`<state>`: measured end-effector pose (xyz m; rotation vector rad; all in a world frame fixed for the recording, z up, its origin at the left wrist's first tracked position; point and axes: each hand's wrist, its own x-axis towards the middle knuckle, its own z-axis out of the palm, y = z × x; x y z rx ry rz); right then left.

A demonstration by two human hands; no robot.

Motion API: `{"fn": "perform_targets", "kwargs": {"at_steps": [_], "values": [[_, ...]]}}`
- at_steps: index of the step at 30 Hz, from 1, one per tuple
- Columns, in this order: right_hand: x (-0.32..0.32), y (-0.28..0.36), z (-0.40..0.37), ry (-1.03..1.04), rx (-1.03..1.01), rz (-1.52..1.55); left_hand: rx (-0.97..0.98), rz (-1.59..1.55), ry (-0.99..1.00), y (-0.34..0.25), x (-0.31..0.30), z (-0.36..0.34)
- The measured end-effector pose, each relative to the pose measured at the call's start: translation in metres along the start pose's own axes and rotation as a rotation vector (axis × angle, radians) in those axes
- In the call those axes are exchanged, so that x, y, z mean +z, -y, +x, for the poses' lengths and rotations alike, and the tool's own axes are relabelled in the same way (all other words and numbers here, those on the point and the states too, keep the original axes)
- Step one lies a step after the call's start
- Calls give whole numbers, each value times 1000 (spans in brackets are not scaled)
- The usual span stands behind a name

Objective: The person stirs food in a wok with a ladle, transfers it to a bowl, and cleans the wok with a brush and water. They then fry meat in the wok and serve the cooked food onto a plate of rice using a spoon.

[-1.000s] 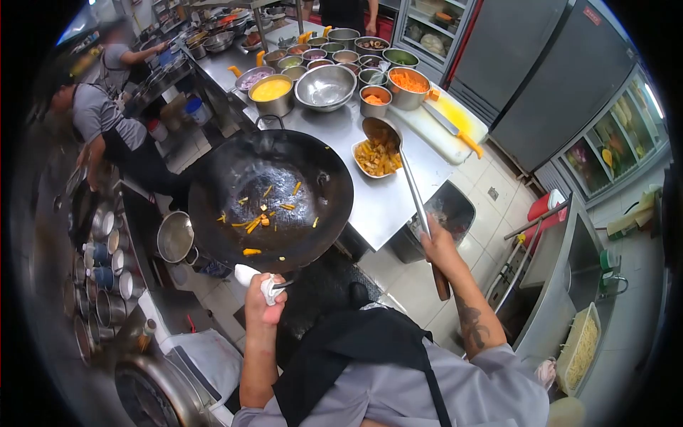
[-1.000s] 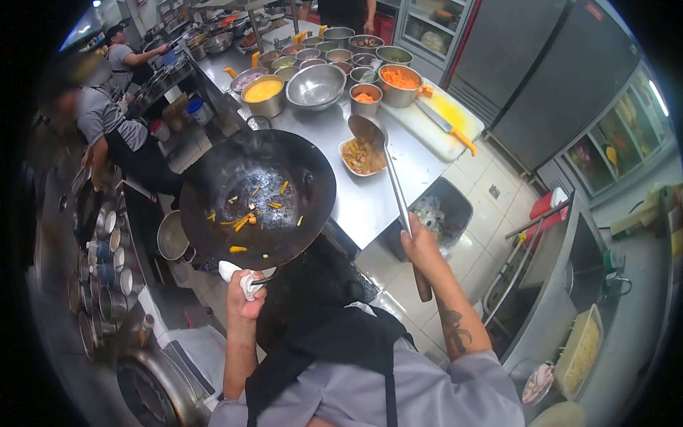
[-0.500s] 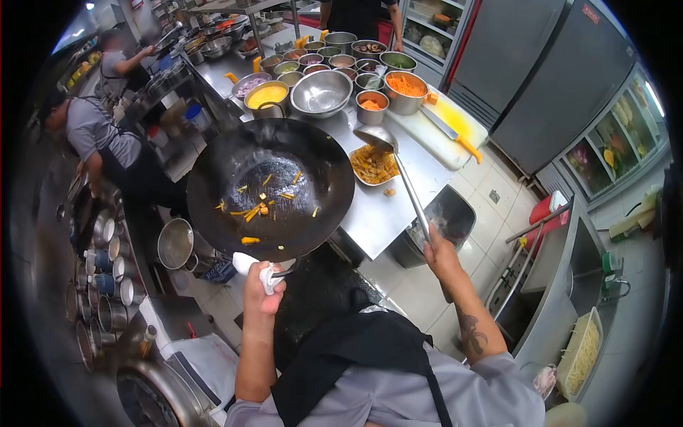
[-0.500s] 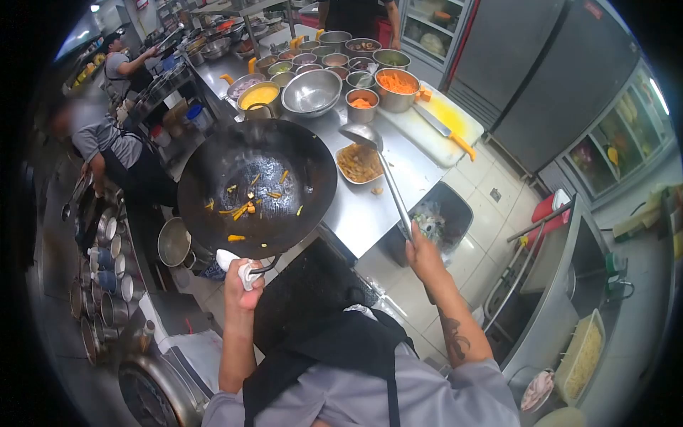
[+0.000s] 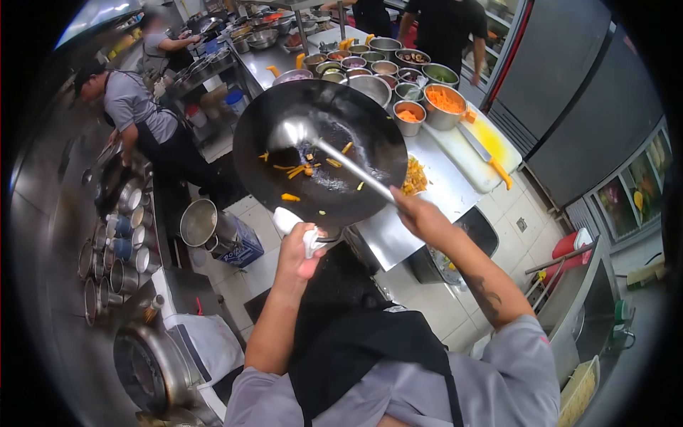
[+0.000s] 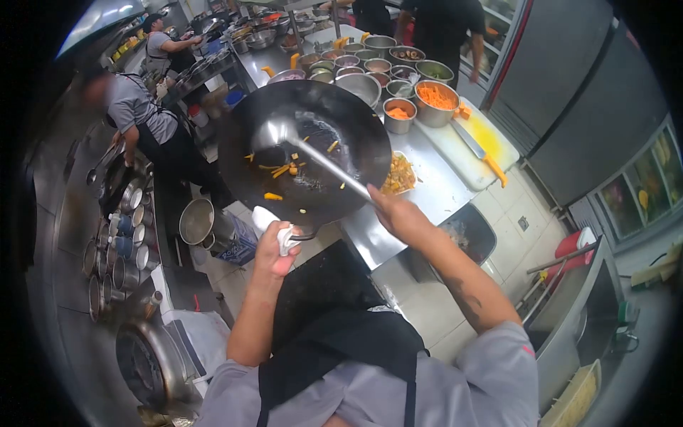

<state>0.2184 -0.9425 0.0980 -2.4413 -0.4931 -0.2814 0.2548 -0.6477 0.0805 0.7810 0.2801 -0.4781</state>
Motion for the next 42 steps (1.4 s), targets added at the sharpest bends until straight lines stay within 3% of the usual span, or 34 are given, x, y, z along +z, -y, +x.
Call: {"fn": "perform_targets", "kwargs": {"at_steps": [3, 6, 10, 13, 16, 20, 21, 24, 27, 30, 33, 36, 39, 42], "values": [[-27, -25, -61, 166, 144, -138, 8, -26, 29, -5, 13, 15], [-61, -64, -77, 219, 234, -536, 33, 27, 2, -3, 16, 23], [-28, -61, 4, -1, 67, -367, 44, 34, 12, -4, 19, 32], [-16, -61, -32, 49, 119, -335, 48, 45, 12, -9, 30, 40], [-65, -76, -101, 149, 225, -516, 47, 45, 7, -10, 28, 47], [-63, -39, -47, 88, 147, -486, 27, 34, 34, -11, 26, 49], [-59, -25, -36, 77, 44, -401, 18, 23, 53, -11, 26, 50], [-45, -27, -54, 106, 40, -379, 0, 0, 75, -12, 28, 52], [-65, -63, -98, 58, 121, -485, -1, -10, 87, -11, 25, 53], [-78, -72, -70, 68, 241, -651, 46, 37, 29, -8, 28, 48], [-44, -81, -37, -51, 231, -570, 67, 45, -16, -3, 29, 52], [-25, -79, -70, 36, 304, -492, 96, 47, -17, -4, 37, 59], [-59, -68, -120, 73, 283, -544, 100, 10, -23, -4, 35, 70], [-76, -71, -105, 69, 285, -636, 97, 52, -54, -2, 35, 68]]}}
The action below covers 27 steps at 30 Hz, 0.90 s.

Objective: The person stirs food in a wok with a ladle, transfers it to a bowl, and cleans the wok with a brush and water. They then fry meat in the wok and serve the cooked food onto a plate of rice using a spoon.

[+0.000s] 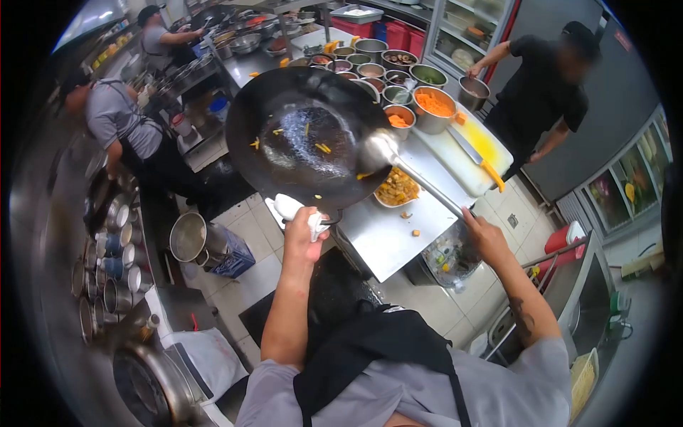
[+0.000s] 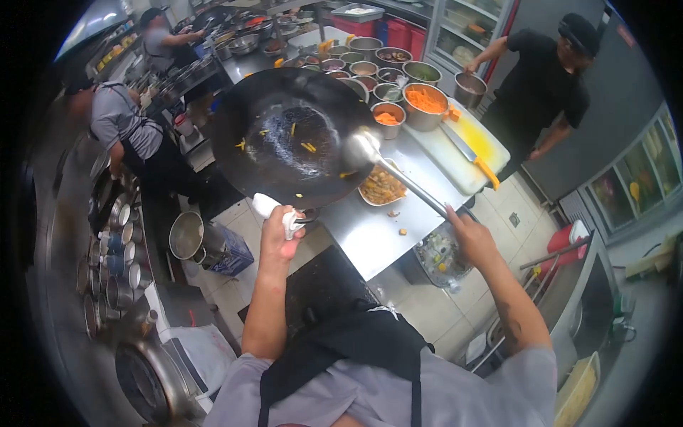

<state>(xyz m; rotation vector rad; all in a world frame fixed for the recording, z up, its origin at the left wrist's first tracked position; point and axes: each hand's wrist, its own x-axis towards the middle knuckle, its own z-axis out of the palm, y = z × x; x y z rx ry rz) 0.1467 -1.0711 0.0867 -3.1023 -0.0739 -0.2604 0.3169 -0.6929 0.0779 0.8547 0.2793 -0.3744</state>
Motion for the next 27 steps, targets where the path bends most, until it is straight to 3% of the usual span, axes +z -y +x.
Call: {"fn": "perform_targets", "kwargs": {"at_steps": [3, 6, 7, 12, 17, 21, 27], "values": [[15, 23, 46, -85, -46, 85, 17, -11, 41, 6, -1, 0], [30, 42, 54, -41, -43, 115, 31, -22, 32, 7, 6, -5], [28, 39, 39, 31, 4, 146, 33, -32, 29, 6, 6, -3], [-6, -8, -11, -24, -6, -4, 63, -31, 26, 7, 4, -2], [10, 19, 21, -71, 21, 18, 67, -28, 1, 7, 5, -8], [15, 15, -25, 14, 43, 25, 122, -54, -36, 6, 9, 3], [-33, 2, -57, 44, 90, -73, 151, -21, -69, -7, -23, -4]]}}
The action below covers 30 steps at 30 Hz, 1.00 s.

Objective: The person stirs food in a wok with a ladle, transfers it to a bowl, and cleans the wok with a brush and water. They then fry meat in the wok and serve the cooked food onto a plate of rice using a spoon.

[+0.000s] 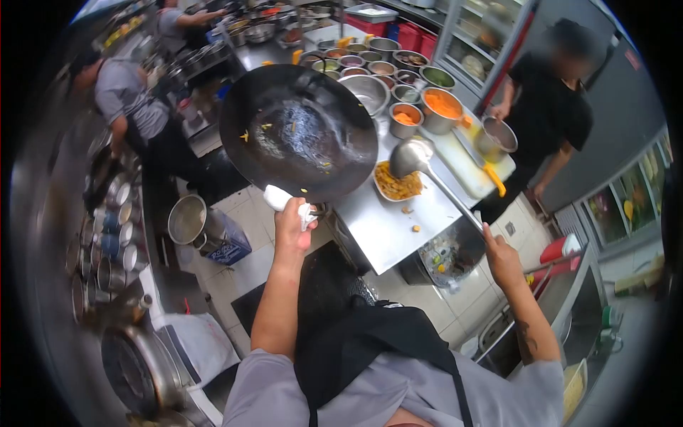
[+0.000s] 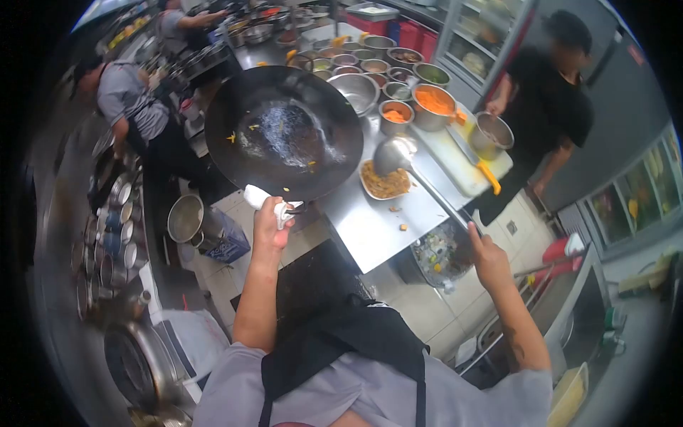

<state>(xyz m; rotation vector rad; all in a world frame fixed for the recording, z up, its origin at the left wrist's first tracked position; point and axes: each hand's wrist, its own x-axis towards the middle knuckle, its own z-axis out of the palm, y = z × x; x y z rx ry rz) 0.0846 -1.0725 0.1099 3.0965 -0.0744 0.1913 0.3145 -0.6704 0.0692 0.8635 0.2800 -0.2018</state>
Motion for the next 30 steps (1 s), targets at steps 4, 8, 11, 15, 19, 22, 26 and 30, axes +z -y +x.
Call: {"fn": "perform_targets", "kwargs": {"at_steps": [4, 8, 11, 15, 19, 22, 26, 30], "values": [[4, 24, 26, 21, 43, 290, -153, -180, -54, -22, -53, -24], [32, 117, 91, -86, -325, 588, -41, -324, -107, -65, -100, -86], [72, 198, 126, 106, -489, 810, 41, -444, -104, -90, -158, -122], [57, 350, 157, 306, -730, 974, 247, -490, -219, -135, -232, -179], [40, 505, 166, 852, -707, 1174, 430, -564, -422, -173, -301, -232], [86, 596, 173, 849, -915, 1080, 573, -615, -470, -194, -357, -263], [14, 740, 157, 1191, -964, 1300, 755, -673, -668, -232, -409, -299], [11, 842, 163, 1369, -1041, 1290, 920, -766, -833, -244, -477, -310]]}}
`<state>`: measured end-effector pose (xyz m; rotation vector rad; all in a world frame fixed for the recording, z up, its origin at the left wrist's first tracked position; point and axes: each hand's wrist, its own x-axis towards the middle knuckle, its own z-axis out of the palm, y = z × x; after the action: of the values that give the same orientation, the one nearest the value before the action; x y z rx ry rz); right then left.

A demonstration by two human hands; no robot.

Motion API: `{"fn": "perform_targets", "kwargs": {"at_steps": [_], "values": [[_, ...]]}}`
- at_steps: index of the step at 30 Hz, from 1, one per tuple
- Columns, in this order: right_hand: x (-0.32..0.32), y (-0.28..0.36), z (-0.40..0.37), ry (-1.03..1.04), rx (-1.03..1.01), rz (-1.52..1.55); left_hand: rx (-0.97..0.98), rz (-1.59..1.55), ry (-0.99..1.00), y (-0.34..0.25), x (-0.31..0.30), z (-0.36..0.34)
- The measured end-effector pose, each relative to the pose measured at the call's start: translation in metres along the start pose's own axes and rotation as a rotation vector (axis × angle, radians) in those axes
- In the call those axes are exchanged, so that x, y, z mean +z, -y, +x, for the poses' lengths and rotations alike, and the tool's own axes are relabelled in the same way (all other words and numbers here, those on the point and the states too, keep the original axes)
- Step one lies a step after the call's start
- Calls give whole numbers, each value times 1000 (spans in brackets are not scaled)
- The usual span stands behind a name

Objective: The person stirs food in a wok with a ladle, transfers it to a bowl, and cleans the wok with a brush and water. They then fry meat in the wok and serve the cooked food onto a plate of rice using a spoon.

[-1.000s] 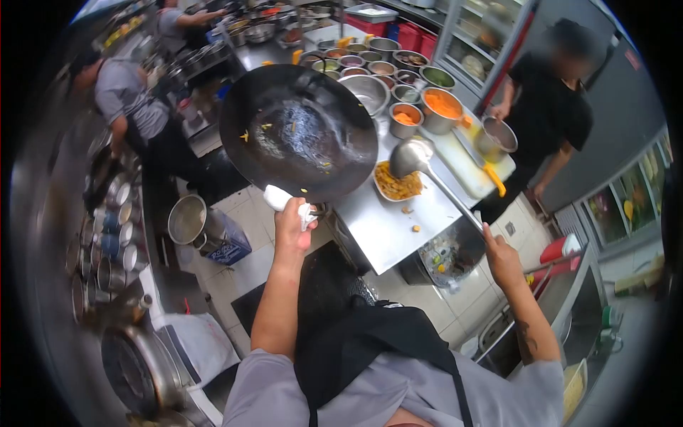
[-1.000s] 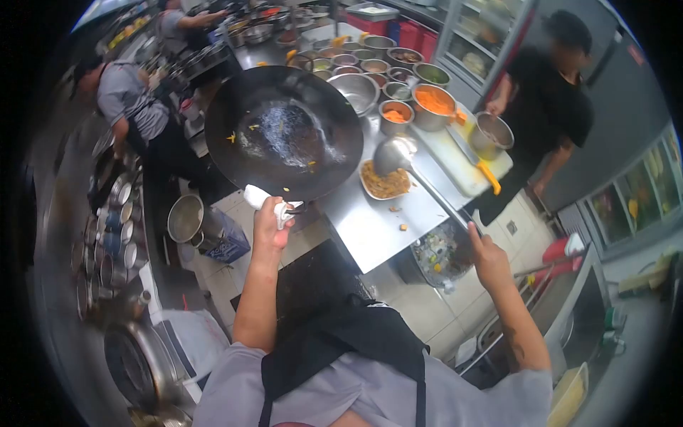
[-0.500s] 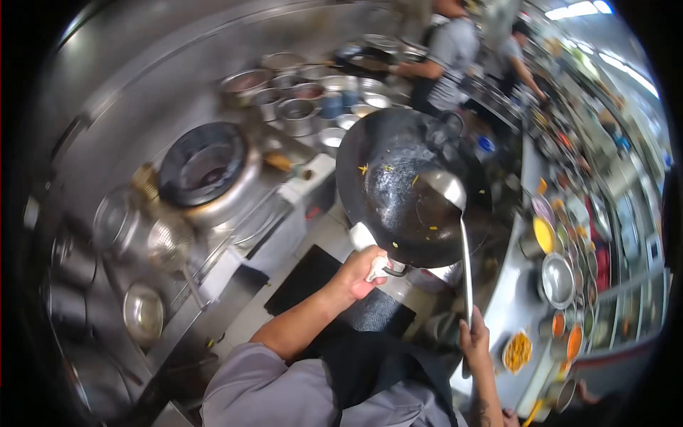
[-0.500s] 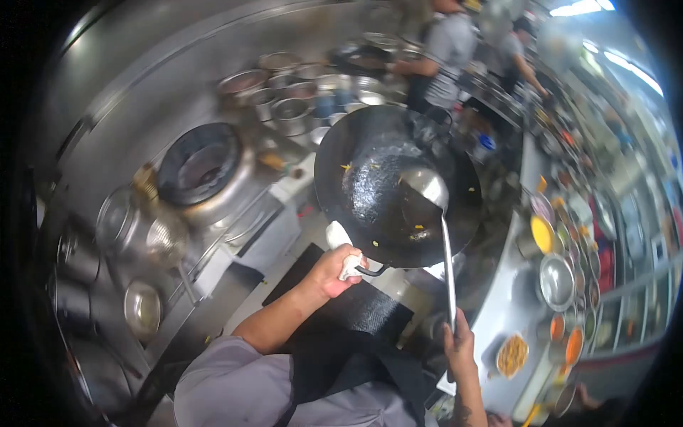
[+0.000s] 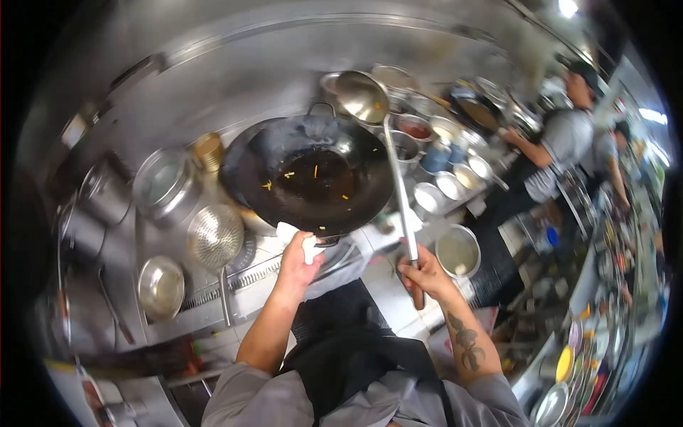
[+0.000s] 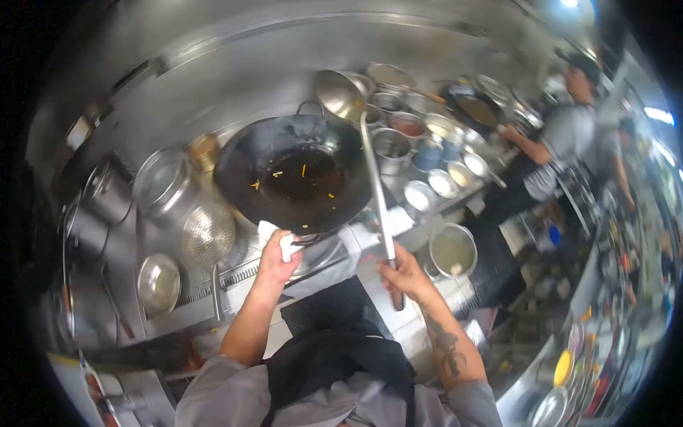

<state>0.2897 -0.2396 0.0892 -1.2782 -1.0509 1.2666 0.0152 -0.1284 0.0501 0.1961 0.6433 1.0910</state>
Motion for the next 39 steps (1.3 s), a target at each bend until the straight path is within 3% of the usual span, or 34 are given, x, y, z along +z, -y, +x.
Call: {"fn": "perform_targets", "kwargs": {"at_steps": [5, 8, 9, 12, 15, 17, 19, 21, 22, 25, 26, 29, 30, 34, 39], "values": [[15, 6, 143, 198, -52, -187, 178, -118, -87, -27, -23, 79], [104, 70, 224, 350, -37, -296, 203, -253, -35, -41, -42, 126], [141, 87, 252, 463, -135, -352, 144, -275, -86, -49, -39, 136], [260, 113, 326, 569, -146, -538, 139, -230, -265, -49, -40, 162], [373, 96, 380, 708, -200, -626, 120, -255, -277, -36, -54, 187], [437, 70, 395, 775, -209, -747, 92, -226, -382, -46, -36, 167], [497, 49, 391, 751, -220, -987, 111, -130, -239, -38, -51, 157], [525, 43, 373, 828, 6, -816, 100, -83, -311, -26, -54, 129], [532, 44, 366, 853, 120, -728, 98, -82, -320, -24, -56, 108], [550, 22, 412, 1104, 1044, 256, 129, -55, -349, -10, -67, 55], [530, 23, 397, 1083, 917, 736, 151, -41, -356, -9, -70, 41], [506, 40, 394, 997, 1154, 1012, 147, -45, -422, -6, -80, 1], [494, 43, 393, 1062, 1161, 1082, 144, -71, -423, -5, -85, -7], [423, 71, 377, 1089, 1215, 1128, 144, -85, -398, -8, -80, 6], [315, 114, 352, 1112, 1101, 1007, 137, -83, -282, -24, -55, 89]]}}
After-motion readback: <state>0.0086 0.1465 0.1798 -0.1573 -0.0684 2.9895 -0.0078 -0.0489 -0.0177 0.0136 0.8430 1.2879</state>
